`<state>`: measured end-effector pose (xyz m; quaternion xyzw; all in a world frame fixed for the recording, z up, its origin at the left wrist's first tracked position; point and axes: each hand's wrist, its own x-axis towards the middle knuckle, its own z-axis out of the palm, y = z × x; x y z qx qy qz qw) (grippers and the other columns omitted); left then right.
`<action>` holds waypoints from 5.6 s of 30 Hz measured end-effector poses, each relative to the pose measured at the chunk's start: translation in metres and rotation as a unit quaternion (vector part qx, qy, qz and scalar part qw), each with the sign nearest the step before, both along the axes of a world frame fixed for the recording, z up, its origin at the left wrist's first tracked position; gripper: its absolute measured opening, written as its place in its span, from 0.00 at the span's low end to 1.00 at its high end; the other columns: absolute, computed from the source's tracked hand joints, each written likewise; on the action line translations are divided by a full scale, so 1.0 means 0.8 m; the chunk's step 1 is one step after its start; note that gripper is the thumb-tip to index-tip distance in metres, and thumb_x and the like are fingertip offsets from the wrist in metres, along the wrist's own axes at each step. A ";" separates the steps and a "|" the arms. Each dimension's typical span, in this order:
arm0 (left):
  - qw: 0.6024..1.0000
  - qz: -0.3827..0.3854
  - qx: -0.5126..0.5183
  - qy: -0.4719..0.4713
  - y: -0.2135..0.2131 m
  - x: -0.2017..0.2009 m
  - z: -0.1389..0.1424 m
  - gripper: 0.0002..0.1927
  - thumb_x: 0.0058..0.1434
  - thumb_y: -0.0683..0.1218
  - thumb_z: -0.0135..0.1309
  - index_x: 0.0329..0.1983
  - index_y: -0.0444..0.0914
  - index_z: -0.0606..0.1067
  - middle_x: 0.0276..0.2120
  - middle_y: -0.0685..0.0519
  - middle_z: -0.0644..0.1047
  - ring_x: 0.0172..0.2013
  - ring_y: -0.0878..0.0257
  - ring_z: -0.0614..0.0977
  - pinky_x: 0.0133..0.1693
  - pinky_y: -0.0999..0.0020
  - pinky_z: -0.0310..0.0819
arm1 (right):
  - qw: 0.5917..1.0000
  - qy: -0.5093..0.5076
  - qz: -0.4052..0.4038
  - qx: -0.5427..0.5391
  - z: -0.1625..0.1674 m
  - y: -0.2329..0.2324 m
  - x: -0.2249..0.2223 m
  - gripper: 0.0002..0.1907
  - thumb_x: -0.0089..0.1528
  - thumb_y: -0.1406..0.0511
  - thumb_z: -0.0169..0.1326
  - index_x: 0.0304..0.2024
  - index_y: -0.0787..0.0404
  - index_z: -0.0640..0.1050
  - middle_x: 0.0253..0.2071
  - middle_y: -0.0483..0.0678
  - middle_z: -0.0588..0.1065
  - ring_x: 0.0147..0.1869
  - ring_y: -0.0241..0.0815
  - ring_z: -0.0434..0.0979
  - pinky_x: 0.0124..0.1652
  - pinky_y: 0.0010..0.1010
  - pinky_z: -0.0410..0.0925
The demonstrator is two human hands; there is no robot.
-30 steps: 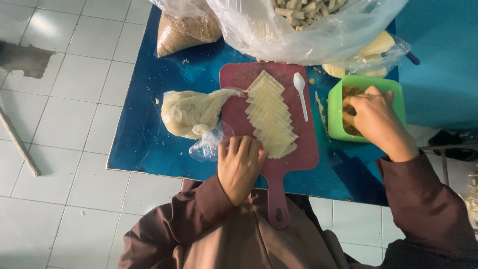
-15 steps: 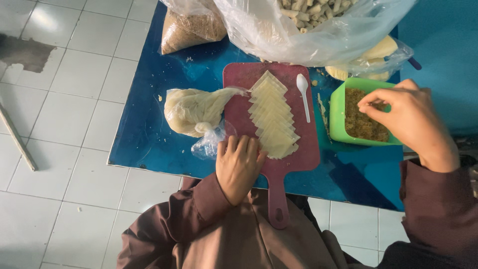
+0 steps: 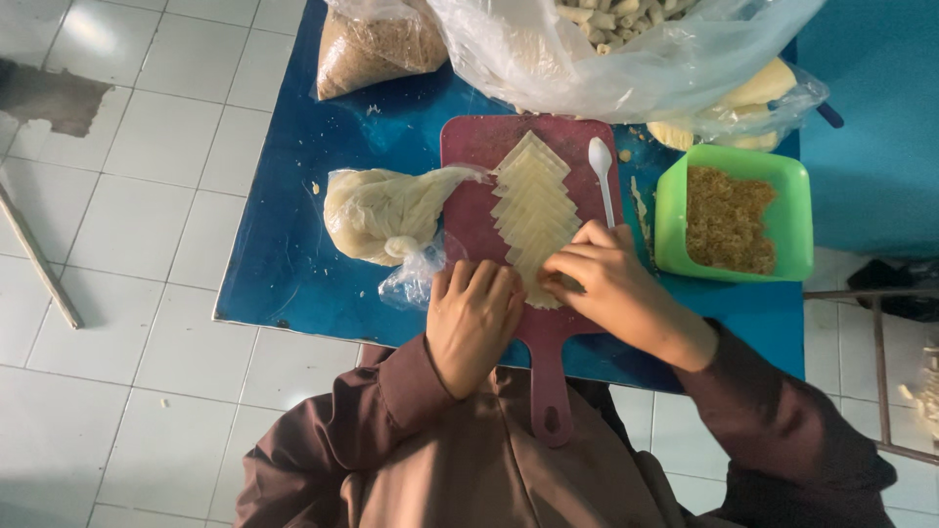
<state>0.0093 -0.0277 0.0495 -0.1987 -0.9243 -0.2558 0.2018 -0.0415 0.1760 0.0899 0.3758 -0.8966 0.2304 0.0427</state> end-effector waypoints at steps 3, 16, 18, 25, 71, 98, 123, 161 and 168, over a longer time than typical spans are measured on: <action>0.999 -0.013 0.035 0.030 0.002 -0.001 0.000 0.05 0.62 0.46 0.56 0.39 0.42 0.74 0.39 0.54 0.75 0.42 0.55 0.76 0.44 0.58 0.67 | 0.998 0.055 -0.008 0.005 -0.011 -0.002 0.007 0.08 0.55 0.65 0.66 0.36 0.56 0.81 0.36 0.39 0.79 0.49 0.42 0.73 0.51 0.38 0.59; 0.998 -0.023 0.066 0.002 0.004 -0.009 -0.008 0.06 0.62 0.44 0.58 0.38 0.41 0.73 0.32 0.55 0.75 0.37 0.56 0.78 0.42 0.58 0.67 | 0.992 0.123 -0.014 0.020 -0.022 0.016 0.021 0.14 0.55 0.66 0.65 0.44 0.55 0.83 0.44 0.42 0.78 0.56 0.44 0.73 0.56 0.42 0.60; 0.997 -0.025 0.069 0.004 0.004 -0.009 -0.007 0.06 0.62 0.44 0.58 0.38 0.41 0.73 0.32 0.55 0.75 0.37 0.57 0.78 0.42 0.58 0.67 | 0.992 0.123 -0.016 0.021 -0.022 0.017 0.020 0.14 0.54 0.67 0.64 0.43 0.54 0.83 0.44 0.42 0.78 0.56 0.44 0.73 0.56 0.42 0.60; 0.997 -0.034 0.066 0.002 0.002 -0.008 -0.006 0.06 0.63 0.44 0.59 0.38 0.41 0.72 0.32 0.55 0.75 0.37 0.57 0.78 0.42 0.58 0.67 | 0.991 0.134 -0.010 0.025 -0.018 0.017 0.022 0.16 0.53 0.68 0.63 0.45 0.53 0.83 0.42 0.41 0.78 0.55 0.43 0.73 0.57 0.45 0.59; 0.990 -0.091 0.112 -0.004 0.009 -0.009 -0.004 0.07 0.67 0.42 0.55 0.47 0.39 0.74 0.37 0.52 0.78 0.39 0.55 0.81 0.46 0.61 0.72 | 0.984 0.159 -0.066 0.044 -0.005 0.026 0.031 0.09 0.56 0.66 0.66 0.36 0.59 0.78 0.43 0.42 0.75 0.53 0.45 0.73 0.52 0.43 0.62; 0.990 -0.107 0.096 -0.006 0.012 -0.010 -0.010 0.12 0.67 0.44 0.55 0.53 0.39 0.73 0.42 0.55 0.80 0.44 0.58 0.81 0.48 0.62 0.71 | 0.983 -0.078 -0.139 -0.091 -0.012 0.015 0.038 0.13 0.59 0.72 0.62 0.45 0.63 0.75 0.38 0.50 0.76 0.41 0.44 0.82 0.39 0.32 0.74; 0.993 -0.096 0.065 0.031 0.017 -0.010 -0.023 0.13 0.67 0.44 0.56 0.53 0.37 0.73 0.39 0.54 0.78 0.41 0.59 0.80 0.48 0.62 0.70 | 0.988 -0.018 -0.104 -0.117 -0.039 0.025 0.047 0.12 0.60 0.74 0.61 0.45 0.65 0.77 0.45 0.49 0.78 0.50 0.45 0.82 0.45 0.32 0.75; 0.972 -0.212 -0.009 0.103 -0.014 -0.028 -0.012 0.13 0.59 0.42 0.54 0.48 0.42 0.78 0.44 0.57 0.78 0.44 0.61 0.82 0.51 0.63 0.73 | 0.998 0.031 0.031 -0.038 -0.038 0.043 0.023 0.11 0.57 0.72 0.61 0.43 0.63 0.82 0.47 0.47 0.80 0.55 0.48 0.75 0.52 0.36 0.71; 0.979 -0.184 0.023 0.087 -0.005 -0.028 -0.016 0.08 0.61 0.44 0.57 0.43 0.40 0.76 0.40 0.55 0.80 0.41 0.60 0.82 0.46 0.63 0.73 | 0.998 0.027 0.039 -0.039 -0.040 0.043 0.020 0.11 0.57 0.71 0.61 0.43 0.63 0.81 0.48 0.48 0.79 0.55 0.49 0.75 0.53 0.38 0.71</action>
